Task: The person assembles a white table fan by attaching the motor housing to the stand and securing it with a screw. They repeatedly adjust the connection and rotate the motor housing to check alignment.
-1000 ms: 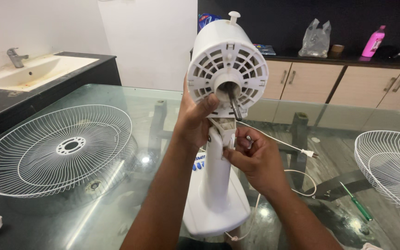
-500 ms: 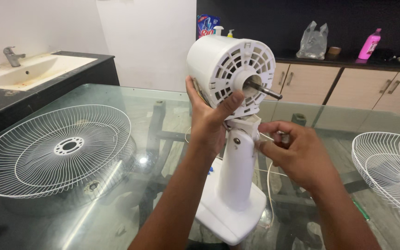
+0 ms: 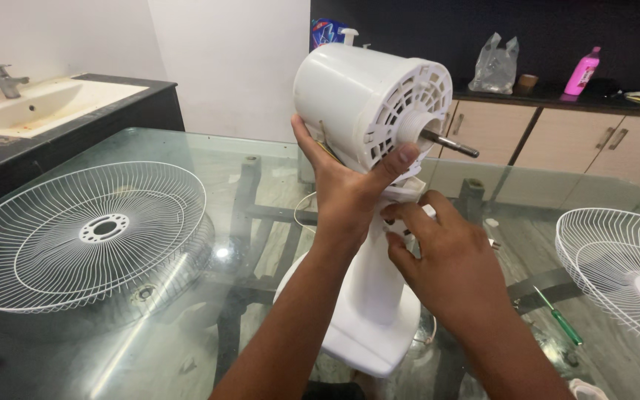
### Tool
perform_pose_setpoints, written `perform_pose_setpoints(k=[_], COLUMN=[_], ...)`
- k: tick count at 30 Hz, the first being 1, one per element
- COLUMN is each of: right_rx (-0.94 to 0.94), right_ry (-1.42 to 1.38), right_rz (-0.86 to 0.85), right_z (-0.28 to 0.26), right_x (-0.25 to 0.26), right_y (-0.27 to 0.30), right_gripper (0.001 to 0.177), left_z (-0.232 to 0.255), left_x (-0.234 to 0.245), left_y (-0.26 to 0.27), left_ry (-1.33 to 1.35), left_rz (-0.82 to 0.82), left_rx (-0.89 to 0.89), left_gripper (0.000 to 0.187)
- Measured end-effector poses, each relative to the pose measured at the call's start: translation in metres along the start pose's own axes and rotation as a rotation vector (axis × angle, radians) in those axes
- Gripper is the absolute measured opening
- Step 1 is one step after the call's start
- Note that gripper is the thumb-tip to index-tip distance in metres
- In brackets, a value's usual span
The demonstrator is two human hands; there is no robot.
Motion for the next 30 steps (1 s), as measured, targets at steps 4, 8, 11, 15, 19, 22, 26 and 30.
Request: perform_pose_setpoints(k=[4, 8, 11, 15, 19, 22, 26, 30], right_rx=[0.005, -0.009, -0.049, 0.011, 0.025, 0.003, 0.004, -0.013], right_ry=[0.045, 0.048, 0.030, 0.001, -0.040, -0.039, -0.089, -0.111], right_rz=[0.016, 0.089, 0.185, 0.288, 0.334, 0.360, 0.392, 0.349], right_z=[0.002, 0.006, 0.009, 0.005, 0.008, 0.012, 0.017, 0.023], right_x=[-0.006, -0.006, -0.005, -0.012, -0.018, -0.022, -0.025, -0.029], right_y=[0.000, 0.000, 0.003, 0.007, 0.008, 0.010, 0.007, 0.001], right_gripper=[0.026, 0.022, 0.024, 0.029, 0.031, 0.031, 0.030, 0.032], left_z=[-0.006, -0.002, -0.001, 0.000, 0.000, 0.000, 0.001, 0.000], left_x=[0.000, -0.001, -0.002, 0.000, -0.001, -0.003, -0.006, -0.006], left_y=[0.001, 0.008, 0.014, 0.019, 0.025, 0.029, 0.034, 0.032], left_ry=[-0.121, -0.180, -0.212, -0.350, -0.355, -0.338, -0.361, -0.415], left_rz=[0.037, 0.071, 0.119, 0.252, 0.321, 0.316, 0.288, 0.301], left_rx=[0.045, -0.088, -0.162, -0.253, -0.277, -0.257, -0.310, -0.338], left_gripper=[0.161, 0.159, 0.157, 0.157, 0.156, 0.156, 0.155, 0.154])
Point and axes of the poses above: each hand's wrist, its own y-axis away from the middle knuckle, its own x-axis out of the back of the hand, z = x × y, the point moved 4 cm from there along -y, towards the middle knuckle, and after that the axes turned 2 degrees about x, right-handed, at the moved point
